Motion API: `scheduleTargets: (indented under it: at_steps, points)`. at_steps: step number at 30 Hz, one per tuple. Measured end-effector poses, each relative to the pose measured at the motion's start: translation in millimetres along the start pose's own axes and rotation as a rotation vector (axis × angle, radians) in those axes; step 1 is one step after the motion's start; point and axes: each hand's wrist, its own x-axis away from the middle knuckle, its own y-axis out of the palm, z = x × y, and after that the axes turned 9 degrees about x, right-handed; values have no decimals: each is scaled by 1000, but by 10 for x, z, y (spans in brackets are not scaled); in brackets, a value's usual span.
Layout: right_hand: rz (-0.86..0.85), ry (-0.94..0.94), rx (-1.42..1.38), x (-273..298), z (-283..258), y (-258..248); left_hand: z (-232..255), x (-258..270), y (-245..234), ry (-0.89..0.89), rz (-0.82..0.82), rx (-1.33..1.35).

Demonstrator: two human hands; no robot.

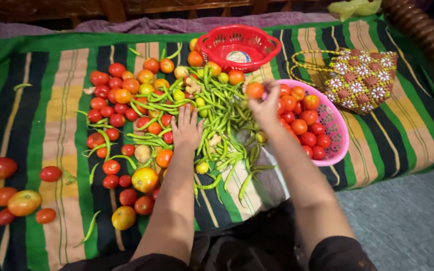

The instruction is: The person sits on a bed and sorts tomatoes and green chilies from a mixed pile on a striped cloth. They pick tomatoes one by one and place them into a pink basket, occasionally moving chilies aside to access more tomatoes.

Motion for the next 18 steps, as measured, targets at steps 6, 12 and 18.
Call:
scheduleTargets:
  at_steps: [6,12,18]
  points:
    - [60,-110,408,-282,17,-1257,23,-1,-43,13,-10,8]
    - [43,49,586,-21,286,-1888,9,-9,-31,42,8,5]
    - [-69,56,846,211,273,-1874,19,28,-31,28,8,-6]
